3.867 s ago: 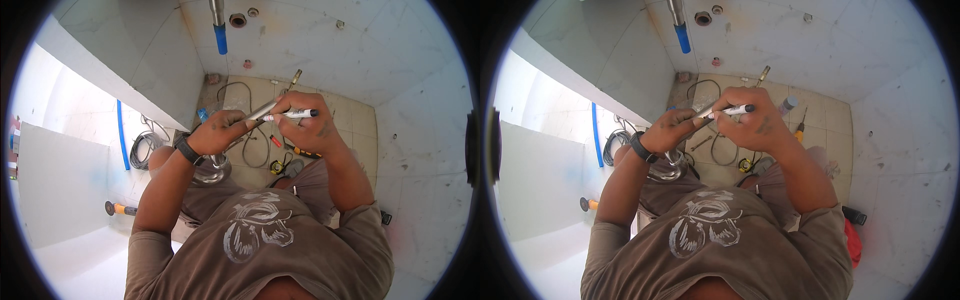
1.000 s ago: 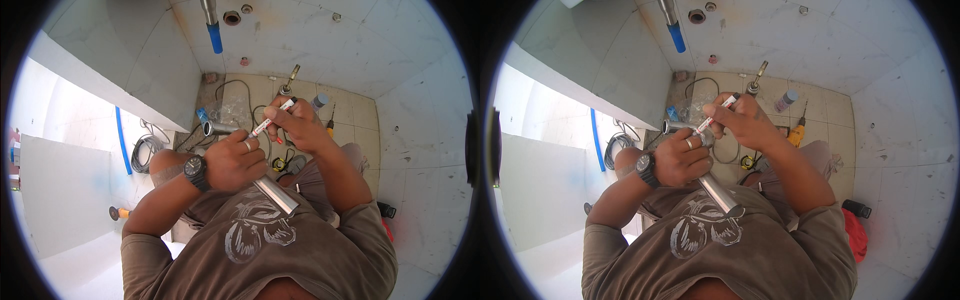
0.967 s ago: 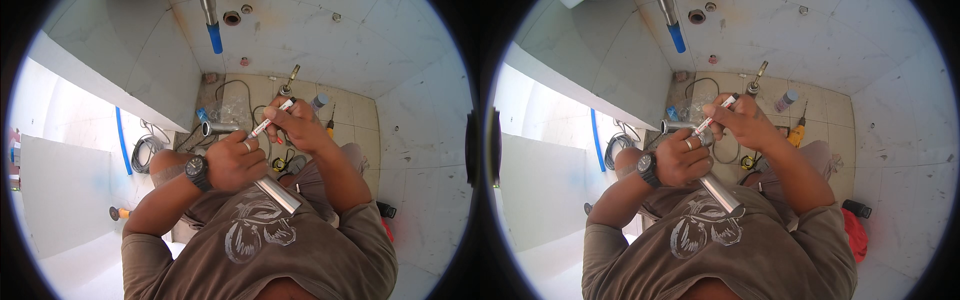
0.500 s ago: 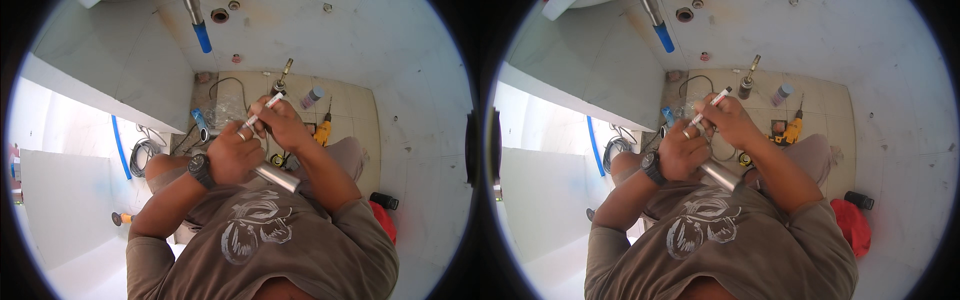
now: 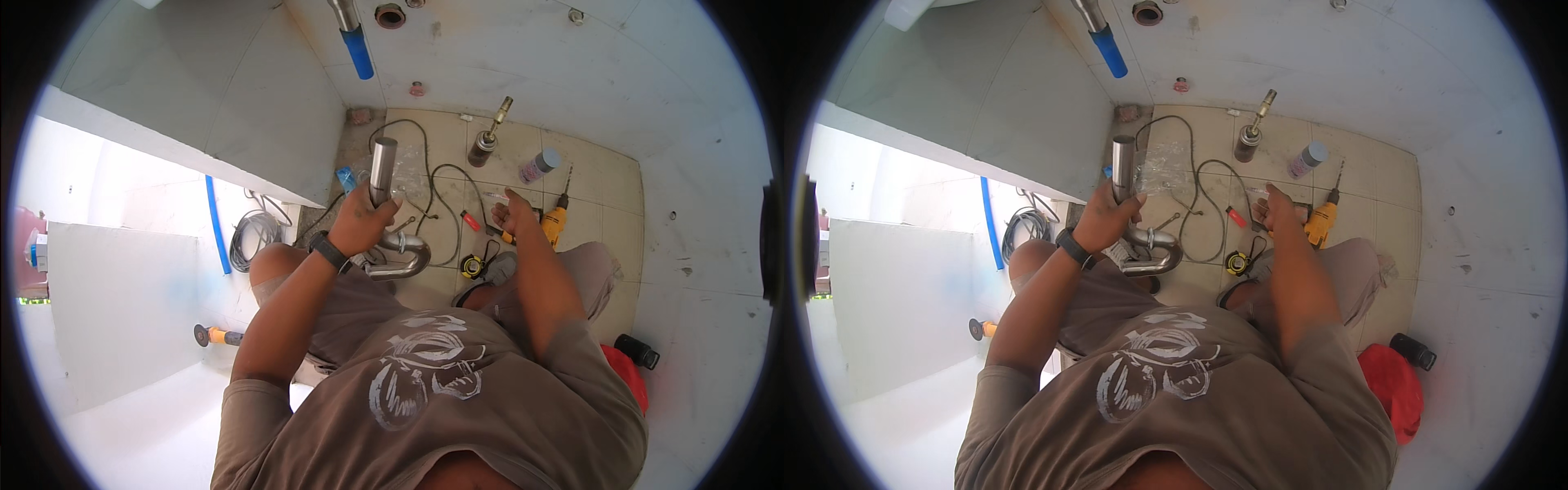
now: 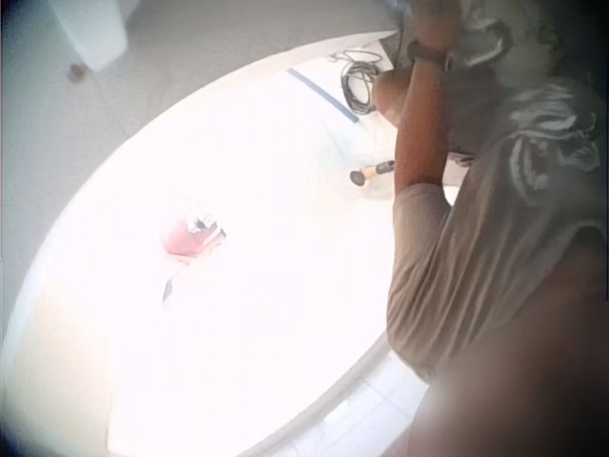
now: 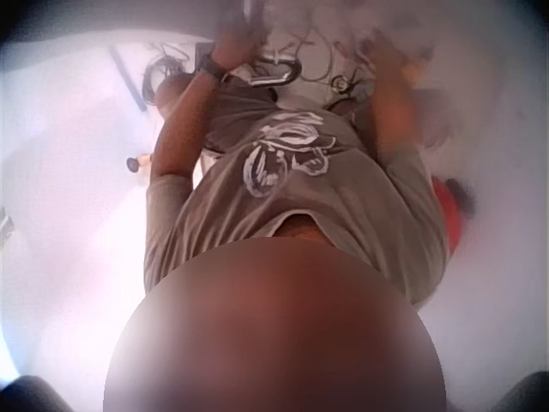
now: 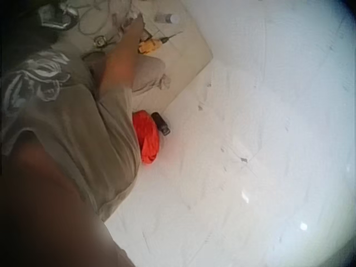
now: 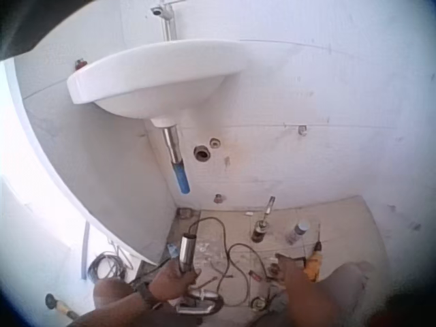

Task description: The person heats a blue plastic pipe with a blowtorch, then fits it onto a metal drain pipe under a toilet. They measure a metal P-trap with a tape measure, mark it with a marker, and prepare to cut it with an angle grinder.

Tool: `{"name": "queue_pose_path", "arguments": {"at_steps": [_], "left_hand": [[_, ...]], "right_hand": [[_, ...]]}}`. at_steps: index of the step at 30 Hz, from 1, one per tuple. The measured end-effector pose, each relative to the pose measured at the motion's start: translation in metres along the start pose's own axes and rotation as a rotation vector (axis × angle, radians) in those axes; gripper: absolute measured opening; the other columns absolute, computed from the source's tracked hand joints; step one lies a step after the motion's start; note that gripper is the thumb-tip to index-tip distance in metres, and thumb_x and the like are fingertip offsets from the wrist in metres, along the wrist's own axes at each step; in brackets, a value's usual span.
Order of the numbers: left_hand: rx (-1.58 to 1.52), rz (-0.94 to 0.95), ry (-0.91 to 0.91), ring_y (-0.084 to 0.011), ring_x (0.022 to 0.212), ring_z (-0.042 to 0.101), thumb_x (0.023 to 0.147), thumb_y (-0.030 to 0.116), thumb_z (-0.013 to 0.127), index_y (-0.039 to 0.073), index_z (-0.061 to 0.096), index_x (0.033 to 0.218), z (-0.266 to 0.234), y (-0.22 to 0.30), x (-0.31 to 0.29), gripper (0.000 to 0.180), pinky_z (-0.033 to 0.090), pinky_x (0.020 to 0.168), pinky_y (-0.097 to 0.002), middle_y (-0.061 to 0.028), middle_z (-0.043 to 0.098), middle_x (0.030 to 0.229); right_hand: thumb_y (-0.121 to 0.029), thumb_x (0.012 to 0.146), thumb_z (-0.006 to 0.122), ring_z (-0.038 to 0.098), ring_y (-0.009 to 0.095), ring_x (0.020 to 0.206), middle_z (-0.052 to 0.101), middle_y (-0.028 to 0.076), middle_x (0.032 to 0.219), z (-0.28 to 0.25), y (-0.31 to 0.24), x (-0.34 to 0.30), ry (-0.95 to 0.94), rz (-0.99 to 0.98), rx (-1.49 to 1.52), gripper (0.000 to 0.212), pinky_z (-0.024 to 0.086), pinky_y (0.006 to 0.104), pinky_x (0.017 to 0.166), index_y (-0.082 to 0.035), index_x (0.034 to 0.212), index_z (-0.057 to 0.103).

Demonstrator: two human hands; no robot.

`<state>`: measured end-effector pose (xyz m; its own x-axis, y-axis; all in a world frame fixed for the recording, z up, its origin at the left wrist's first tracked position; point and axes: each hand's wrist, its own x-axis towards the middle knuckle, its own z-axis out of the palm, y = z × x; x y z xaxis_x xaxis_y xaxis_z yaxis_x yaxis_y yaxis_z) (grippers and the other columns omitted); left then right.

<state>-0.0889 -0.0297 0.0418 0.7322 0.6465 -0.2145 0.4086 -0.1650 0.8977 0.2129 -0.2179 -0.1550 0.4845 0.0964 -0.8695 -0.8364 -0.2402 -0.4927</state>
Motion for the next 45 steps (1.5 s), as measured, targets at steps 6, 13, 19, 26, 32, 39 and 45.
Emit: {"name": "queue_pose_path", "arguments": {"at_steps": [6,13,19,26,32,39,45], "left_hand": [[-0.448,-0.13,0.098,-0.017,0.067,0.063,0.098,0.025,0.066,0.001,0.056,0.101,-0.014,0.017,0.02,0.026,0.05,0.061,-0.0312,-0.0081,0.066,0.079],[-0.632,-0.083,0.142,-0.019,0.082,0.066,0.101,0.027,0.067,-0.002,0.053,0.122,-0.007,0.018,-0.001,0.038,0.057,0.071,-0.0343,-0.0117,0.067,0.097],[-0.792,-0.073,0.118,-0.022,0.1,0.068,0.101,0.029,0.067,-0.001,0.05,0.126,0.007,0.025,-0.065,0.042,0.061,0.087,-0.0372,-0.0127,0.064,0.112],[-0.881,0.075,0.225,-0.0232,0.107,0.068,0.103,0.029,0.065,-0.001,0.053,0.128,-0.027,0.038,-0.122,0.04,0.061,0.091,-0.0385,-0.0137,0.066,0.118],[-0.815,0.298,0.369,-0.0227,0.112,0.067,0.105,0.022,0.061,-0.002,0.053,0.128,-0.041,0.05,-0.138,0.034,0.06,0.094,-0.0378,-0.0148,0.067,0.119],[-0.668,0.476,1.04,-0.0197,0.099,0.07,0.107,0.03,0.059,-0.001,0.056,0.125,-0.146,-0.014,-0.203,0.037,0.06,0.087,-0.036,-0.0131,0.069,0.112],[-0.362,-0.034,1.456,-0.0175,0.089,0.07,0.106,0.032,0.06,-0.001,0.056,0.111,-0.218,-0.134,-0.26,0.033,0.063,0.073,-0.0308,-0.01,0.067,0.099]], "right_hand": [[-0.042,0.096,0.071,0.065,0.019,0.094,0.064,0.006,0.108,0.045,0.013,-0.125,-0.91,-0.466,-0.558,0.05,0.051,0.0344,0.083,-0.005,0.127,0.059],[-0.034,0.097,0.071,0.065,0.014,0.08,0.067,0.006,0.09,0.05,0.021,-0.21,-0.979,-0.586,-0.468,0.04,0.051,0.0304,0.074,-0.001,0.118,0.062],[-0.034,0.096,0.071,0.065,0.014,0.081,0.066,0.005,0.09,0.06,0.039,-0.256,-0.977,-0.753,-0.479,0.042,0.052,0.0298,0.076,-0.001,0.119,0.062],[-0.036,0.089,0.077,0.062,0.011,0.083,0.065,0.003,0.096,0.065,0.005,-0.315,-0.986,-1.091,-1.031,0.049,0.05,0.0265,0.077,-0.003,0.123,0.062],[-0.028,0.091,0.076,0.063,0.014,0.094,0.067,0.005,0.102,0.068,-0.022,-0.331,-1.046,-1.168,-0.926,0.043,0.05,0.0293,0.085,-0.002,0.122,0.062],[-0.027,0.094,0.073,0.065,0.014,0.096,0.068,0.006,0.104,0.059,-0.015,-0.273,-0.857,-0.95,-1.069,0.042,0.052,0.0309,0.087,0.002,0.122,0.061],[-0.03,0.094,0.071,0.066,0.02,0.102,0.069,0.012,0.111,0.045,-0.001,-0.197,-0.672,-0.694,-1.199,0.049,0.052,0.0339,0.091,0.004,0.128,0.061]]}}
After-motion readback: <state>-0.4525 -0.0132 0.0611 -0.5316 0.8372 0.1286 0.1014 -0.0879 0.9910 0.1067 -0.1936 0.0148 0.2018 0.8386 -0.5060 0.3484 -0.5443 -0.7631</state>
